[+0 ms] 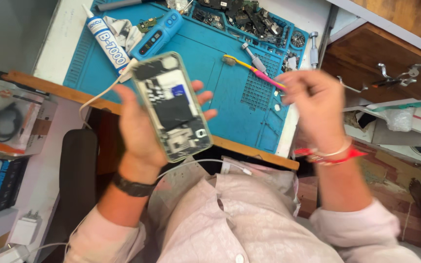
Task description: The person disassembles a smartphone by removing the back cover and using a screwdriver to unscrew internal components. They then use a hot air gun to heat the device and a toothbrush to clean the internal parts, including the battery area and camera module.
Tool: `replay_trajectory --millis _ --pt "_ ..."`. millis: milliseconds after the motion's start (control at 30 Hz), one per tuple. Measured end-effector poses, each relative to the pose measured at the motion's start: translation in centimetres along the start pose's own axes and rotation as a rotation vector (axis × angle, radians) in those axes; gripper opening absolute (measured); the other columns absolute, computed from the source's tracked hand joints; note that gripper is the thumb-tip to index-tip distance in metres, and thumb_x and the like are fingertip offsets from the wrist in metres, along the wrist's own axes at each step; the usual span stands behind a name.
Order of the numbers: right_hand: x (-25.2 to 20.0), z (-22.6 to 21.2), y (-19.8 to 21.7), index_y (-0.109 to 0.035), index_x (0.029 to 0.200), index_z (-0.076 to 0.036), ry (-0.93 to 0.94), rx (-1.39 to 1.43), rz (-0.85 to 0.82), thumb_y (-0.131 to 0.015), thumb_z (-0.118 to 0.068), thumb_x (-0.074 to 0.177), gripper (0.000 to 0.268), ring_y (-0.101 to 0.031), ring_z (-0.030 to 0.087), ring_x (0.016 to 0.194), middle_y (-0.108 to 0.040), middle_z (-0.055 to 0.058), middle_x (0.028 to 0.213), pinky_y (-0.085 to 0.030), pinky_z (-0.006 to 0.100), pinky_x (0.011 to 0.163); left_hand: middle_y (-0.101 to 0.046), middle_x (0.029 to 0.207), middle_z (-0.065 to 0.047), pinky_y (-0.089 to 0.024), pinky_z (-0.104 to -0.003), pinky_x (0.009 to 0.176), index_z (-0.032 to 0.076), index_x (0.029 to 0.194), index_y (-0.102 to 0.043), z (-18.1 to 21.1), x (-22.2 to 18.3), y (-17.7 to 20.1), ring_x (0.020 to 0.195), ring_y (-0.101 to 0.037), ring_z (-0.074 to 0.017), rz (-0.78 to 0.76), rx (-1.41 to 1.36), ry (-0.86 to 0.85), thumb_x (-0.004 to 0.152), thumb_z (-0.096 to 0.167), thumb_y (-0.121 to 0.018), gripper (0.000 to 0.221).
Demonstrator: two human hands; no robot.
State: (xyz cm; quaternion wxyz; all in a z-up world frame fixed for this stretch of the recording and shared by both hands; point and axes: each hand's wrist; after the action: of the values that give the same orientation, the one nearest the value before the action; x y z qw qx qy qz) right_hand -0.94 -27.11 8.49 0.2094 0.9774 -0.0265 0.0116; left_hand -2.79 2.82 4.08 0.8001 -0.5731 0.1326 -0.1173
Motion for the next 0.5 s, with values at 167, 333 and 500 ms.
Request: replay_trajectory --millis 167,333,500 --pt "4.1 2.5 4.2 -0.074 0.115 0.003 0.032 -0.184 -0.067 -0.071 -0.005 0.105 0.014 -0.062 0.007 0.085 -0.071 0.004 0.096 -0.050 0.022 0.076 -0.063 0.133 -0.032 -0.060 -0.057 0.096 0.000 0.153 -0.044 4.8 -0.6 0.8 0.112 -0.068 -0.0420 0.056 0.094 -0.157 0.102 0.079 -0.030 0.096" --pt "6.9 4.6 4.2 -0.072 0.117 0.004 -0.069 -0.007 -0.056 -0.070 -0.006 0.107 0.014 -0.064 0.007 0.087 -0.071 0.003 0.099 -0.052 0.022 0.079 -0.059 0.129 -0.029 -0.056 -0.057 0.098 -0.004 0.152 -0.044 6.4 -0.9 2.0 0.113 -0.064 -0.0405 0.149 0.216 -0.179 0.099 0.080 -0.040 0.100" --pt "8.3 5.0 3.9 -0.072 0.119 0.004 -0.130 0.036 -0.069 -0.070 -0.005 0.108 0.015 -0.060 0.005 0.080 -0.070 0.004 0.097 -0.046 0.019 0.070 -0.055 0.133 -0.030 -0.053 -0.063 0.101 -0.007 0.151 -0.044 6.4 0.0 3.2 0.116 -0.061 -0.0409 0.220 0.164 -0.130 0.102 0.075 -0.041 0.096"
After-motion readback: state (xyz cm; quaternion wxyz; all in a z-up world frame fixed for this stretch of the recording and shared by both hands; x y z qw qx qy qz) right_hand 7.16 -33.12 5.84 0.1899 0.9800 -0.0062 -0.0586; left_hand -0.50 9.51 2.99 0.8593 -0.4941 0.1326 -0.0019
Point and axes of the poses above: each hand's wrist, its own x-axis towards the middle knuckle, its own y-axis out of the back of the hand, z = x × y
